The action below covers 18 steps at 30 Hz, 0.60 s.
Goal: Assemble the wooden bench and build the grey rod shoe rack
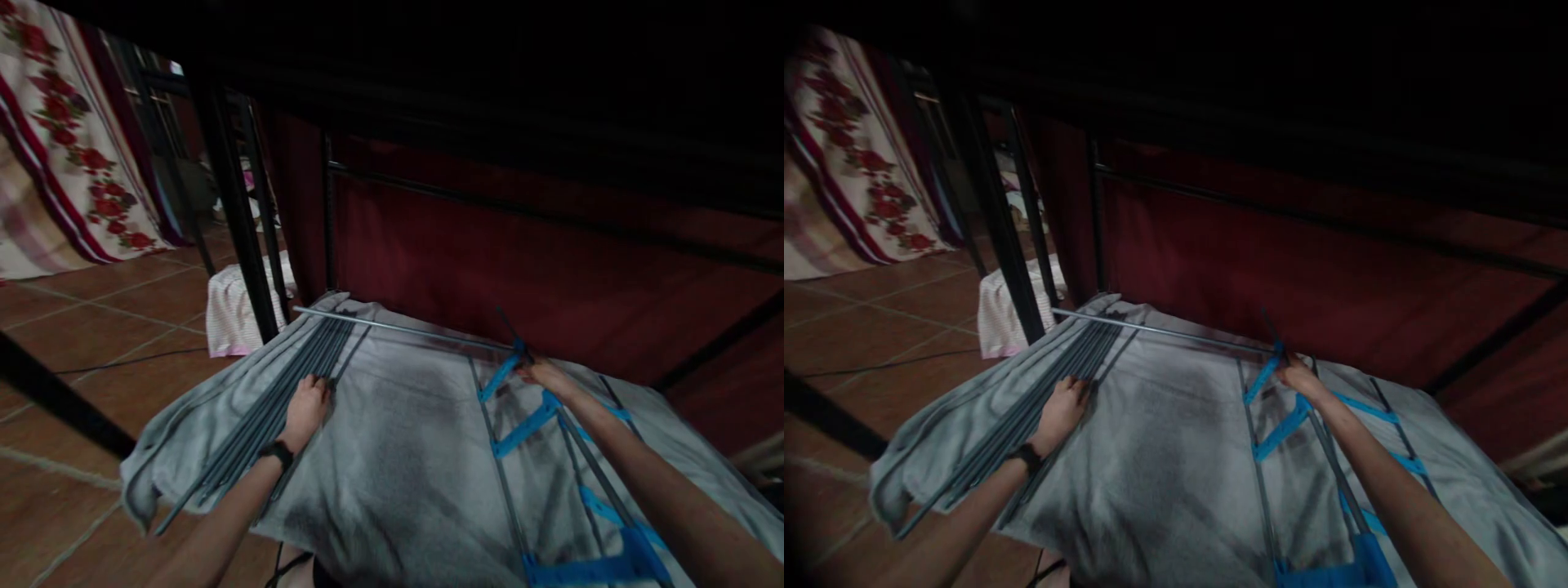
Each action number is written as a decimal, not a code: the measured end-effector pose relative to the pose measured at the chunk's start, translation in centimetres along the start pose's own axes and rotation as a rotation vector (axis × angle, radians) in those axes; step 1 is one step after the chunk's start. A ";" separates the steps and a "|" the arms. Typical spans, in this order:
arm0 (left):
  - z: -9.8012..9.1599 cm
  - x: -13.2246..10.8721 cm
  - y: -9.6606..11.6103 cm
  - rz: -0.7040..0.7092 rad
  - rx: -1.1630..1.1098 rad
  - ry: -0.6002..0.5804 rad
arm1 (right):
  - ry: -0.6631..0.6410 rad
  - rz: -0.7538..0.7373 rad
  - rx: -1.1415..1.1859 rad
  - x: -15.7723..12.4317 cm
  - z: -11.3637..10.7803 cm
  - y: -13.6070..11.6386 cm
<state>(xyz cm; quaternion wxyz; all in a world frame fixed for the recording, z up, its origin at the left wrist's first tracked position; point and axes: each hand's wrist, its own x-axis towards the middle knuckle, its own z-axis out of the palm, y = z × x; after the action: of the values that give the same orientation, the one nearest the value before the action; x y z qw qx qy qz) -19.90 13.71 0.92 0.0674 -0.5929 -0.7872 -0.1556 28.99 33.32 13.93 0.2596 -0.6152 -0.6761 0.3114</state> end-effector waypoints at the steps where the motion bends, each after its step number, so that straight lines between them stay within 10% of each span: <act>1: 0.7 -0.3 -1.1 -0.081 0.000 -0.048 | -0.005 0.025 0.023 0.2 0.0 0.2; 6: 1.7 0.1 -3.7 -0.177 -0.105 -0.219 | -0.004 0.090 0.125 0.3 0.1 0.4; 18: 2.6 1.1 -2.9 -0.089 -0.072 -0.177 | 0.013 0.143 0.147 0.2 -0.7 1.2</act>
<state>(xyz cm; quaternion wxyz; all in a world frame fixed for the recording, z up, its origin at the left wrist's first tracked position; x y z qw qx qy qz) -22.76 14.84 -1.63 -0.0307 -0.5707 -0.8096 -0.1339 30.27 33.64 13.47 0.2854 -0.6433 -0.6042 0.3737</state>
